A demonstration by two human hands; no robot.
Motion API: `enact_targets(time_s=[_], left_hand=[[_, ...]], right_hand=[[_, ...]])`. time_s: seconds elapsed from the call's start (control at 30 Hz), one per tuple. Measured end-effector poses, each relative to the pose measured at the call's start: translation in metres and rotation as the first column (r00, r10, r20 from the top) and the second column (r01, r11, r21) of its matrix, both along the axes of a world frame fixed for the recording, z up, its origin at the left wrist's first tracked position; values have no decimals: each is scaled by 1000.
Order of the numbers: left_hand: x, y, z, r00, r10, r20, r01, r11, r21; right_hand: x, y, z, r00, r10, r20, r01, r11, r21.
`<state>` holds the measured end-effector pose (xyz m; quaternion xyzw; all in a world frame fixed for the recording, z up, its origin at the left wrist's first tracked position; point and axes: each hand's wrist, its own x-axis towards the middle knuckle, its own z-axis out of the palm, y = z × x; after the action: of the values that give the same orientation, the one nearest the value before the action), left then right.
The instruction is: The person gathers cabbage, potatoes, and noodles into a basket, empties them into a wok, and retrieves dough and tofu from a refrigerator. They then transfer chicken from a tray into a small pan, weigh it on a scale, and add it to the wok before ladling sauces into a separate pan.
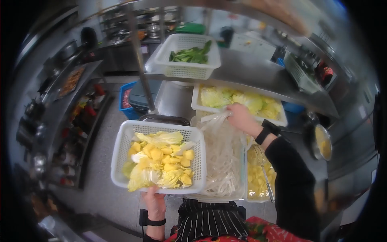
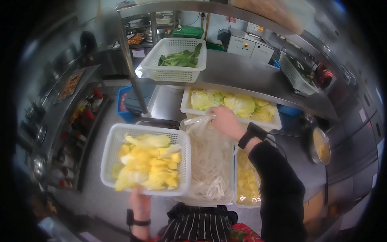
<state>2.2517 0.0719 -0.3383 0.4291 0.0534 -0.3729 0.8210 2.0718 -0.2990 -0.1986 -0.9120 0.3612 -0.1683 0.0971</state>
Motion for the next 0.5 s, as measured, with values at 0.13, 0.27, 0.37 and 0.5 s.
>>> enact_targets(time_s=[0.13,0.27,0.37,0.5], left_hand=[[-4,-23,4,998,-60,-18,61,998,34],[-13,-52,18,984,-175,21,174,984,40],[-33,-67,31,959,-281,30,282,960,-4],[-70,-71,57,954,-299,33,299,954,4]], right_hand=[[20,18,63,996,68,66,-66,998,-17],[48,52,109,956,214,201,-262,930,258],[55,56,87,897,245,369,-396,817,420],[43,81,30,880,113,461,-404,687,604]])
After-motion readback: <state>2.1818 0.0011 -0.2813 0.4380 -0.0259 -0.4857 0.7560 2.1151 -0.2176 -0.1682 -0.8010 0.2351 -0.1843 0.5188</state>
